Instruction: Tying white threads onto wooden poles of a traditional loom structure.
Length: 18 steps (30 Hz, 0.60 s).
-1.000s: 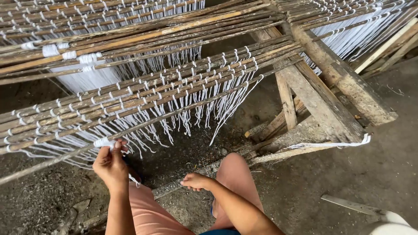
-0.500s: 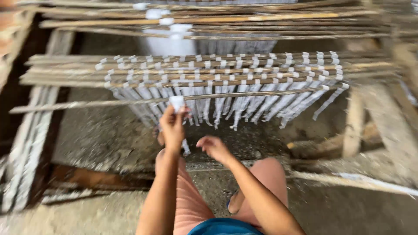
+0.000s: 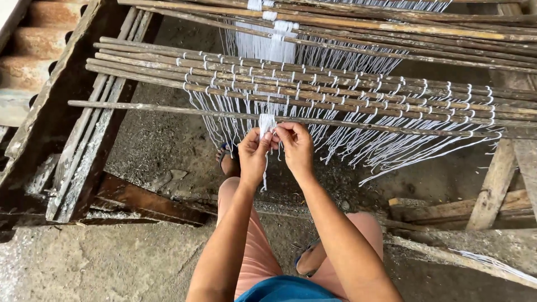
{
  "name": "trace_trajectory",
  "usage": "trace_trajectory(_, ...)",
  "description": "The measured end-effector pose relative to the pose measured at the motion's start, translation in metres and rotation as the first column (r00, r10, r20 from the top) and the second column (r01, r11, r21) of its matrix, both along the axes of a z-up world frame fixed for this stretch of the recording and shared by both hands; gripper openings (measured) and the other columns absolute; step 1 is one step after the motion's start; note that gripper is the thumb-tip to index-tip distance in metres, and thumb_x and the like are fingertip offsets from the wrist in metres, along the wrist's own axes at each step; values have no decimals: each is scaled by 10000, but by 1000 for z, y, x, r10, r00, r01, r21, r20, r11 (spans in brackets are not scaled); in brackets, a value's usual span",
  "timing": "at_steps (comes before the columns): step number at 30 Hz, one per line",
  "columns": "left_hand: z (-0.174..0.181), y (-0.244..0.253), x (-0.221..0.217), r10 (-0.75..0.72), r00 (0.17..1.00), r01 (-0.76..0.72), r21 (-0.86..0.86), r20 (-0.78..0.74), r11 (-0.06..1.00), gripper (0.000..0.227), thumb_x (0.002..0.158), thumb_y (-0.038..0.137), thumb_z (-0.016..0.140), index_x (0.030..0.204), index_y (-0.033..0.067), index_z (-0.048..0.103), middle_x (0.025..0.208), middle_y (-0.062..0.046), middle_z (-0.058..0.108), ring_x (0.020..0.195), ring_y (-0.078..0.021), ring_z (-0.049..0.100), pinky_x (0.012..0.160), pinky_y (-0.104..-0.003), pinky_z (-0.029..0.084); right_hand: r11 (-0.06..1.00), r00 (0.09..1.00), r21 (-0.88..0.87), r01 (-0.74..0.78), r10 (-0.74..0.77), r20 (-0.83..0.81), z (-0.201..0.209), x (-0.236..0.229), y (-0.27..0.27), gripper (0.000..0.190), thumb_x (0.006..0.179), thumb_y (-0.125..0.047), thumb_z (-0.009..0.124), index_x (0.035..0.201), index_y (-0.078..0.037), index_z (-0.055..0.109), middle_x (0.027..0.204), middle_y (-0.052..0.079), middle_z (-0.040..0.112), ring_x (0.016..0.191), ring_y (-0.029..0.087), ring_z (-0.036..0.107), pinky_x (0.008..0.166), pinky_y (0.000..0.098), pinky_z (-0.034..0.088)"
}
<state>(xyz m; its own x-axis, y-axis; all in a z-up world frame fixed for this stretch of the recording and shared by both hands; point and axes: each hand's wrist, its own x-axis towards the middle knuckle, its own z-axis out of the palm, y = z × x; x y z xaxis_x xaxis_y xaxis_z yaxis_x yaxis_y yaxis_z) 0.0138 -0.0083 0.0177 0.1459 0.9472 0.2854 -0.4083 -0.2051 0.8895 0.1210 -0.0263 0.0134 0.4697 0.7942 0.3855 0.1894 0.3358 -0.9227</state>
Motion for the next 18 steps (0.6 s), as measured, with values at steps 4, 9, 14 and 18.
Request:
trace_trajectory(4,-5,1,0,-4,1000,4,4,5,1000,100,1021,88,624,971,14,667,797,-140,734,643,-164,696,603,-226,500,999,999,6,-36,36,-15,0,6,-3,78,981,-118,718,971,-42,735,806,52,611,708,96,607,624,260,534)
trace_trajectory(9,-10,4,1,9,1000,-8,42,-23,999,124,1045,94,574,994,7,647,765,-122,708,621,-156,688,584,-221,490,992,875,75,-104,127,-468,-8,23,-9,132,1083,-192,519,1141,-114,609,1060,49,692,961,143,679,869,267,586)
trace_trajectory(14,-30,8,2,-2,997,7,62,-76,998,123,1006,114,649,993,-8,658,743,-87,659,606,-119,602,593,-233,469,991,808,70,-112,131,-575,-4,24,-17,127,1075,-271,525,1092,-153,567,1049,6,679,976,120,673,893,264,588)
trace_trajectory(18,-28,0,-5,2,986,8,63,-166,998,122,985,98,689,956,-20,697,733,-103,686,595,-126,601,599,-247,482,1000,868,1,-30,26,-496,-8,31,-15,105,1056,-240,585,1012,-145,576,919,-30,632,864,69,625,836,215,581)
